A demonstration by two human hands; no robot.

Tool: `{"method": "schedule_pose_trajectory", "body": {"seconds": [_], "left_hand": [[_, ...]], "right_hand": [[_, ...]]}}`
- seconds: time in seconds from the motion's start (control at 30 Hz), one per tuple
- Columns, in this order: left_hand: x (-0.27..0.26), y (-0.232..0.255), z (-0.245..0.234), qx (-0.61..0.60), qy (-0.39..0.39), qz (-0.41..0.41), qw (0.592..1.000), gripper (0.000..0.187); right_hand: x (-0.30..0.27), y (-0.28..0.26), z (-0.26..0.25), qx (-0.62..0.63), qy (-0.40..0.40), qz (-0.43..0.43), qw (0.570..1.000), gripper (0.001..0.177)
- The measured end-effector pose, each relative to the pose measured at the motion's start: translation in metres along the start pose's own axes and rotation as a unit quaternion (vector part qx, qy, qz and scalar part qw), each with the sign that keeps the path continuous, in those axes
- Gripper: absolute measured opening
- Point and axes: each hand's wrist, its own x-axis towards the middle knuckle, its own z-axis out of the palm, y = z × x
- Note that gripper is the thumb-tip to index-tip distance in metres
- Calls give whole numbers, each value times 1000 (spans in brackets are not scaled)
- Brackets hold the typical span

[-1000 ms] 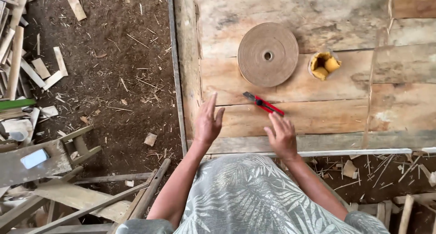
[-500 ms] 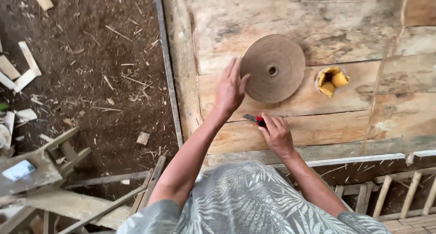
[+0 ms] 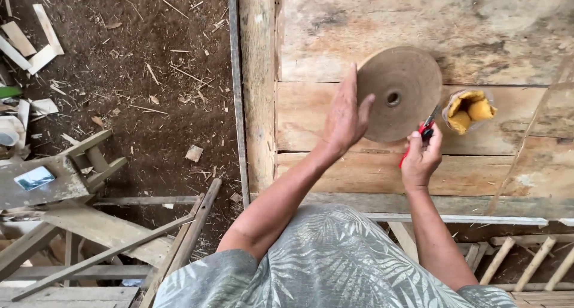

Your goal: Cutting thin wood strips from a roll and fitting them into gaps on a wooden surface using a utility knife

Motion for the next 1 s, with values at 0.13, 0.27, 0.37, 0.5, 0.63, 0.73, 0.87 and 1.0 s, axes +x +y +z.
{"method": "schedule_pose_trajectory", "body": {"seconds": [0.13, 0.27, 0.37, 0.5, 0.63, 0.73, 0.87, 1.0], "left_hand": [[-47, -9, -10, -3, -28, -6, 1000, 90], [-88, -52, 5, 128, -2, 33, 991, 73], [-96, -65, 10, 218, 9, 45, 975, 57], [-89, -49, 2, 248, -26, 24, 968, 37], [-89, -53, 6, 263, -36, -2, 964, 22], [-86, -53, 8, 254, -41, -28, 966, 24], [-80, -41, 0, 221, -90, -59, 969, 22], [-77, -36, -8, 202, -126, -110, 965, 14]], "right_hand": [[0, 17, -7, -55, 6, -27, 998, 29], [-11, 10, -9, 1, 4, 15, 1000, 32], [-18, -4, -6, 42, -8, 47, 998, 33], [-30, 8, -7, 77, -29, 63, 995, 35], [-35, 2, -9, 83, -40, 64, 994, 37], [-35, 2, -10, 80, -63, 56, 993, 41], [-35, -7, -9, 95, -77, 67, 990, 44], [-35, -8, -9, 102, -81, 65, 989, 43]]}}
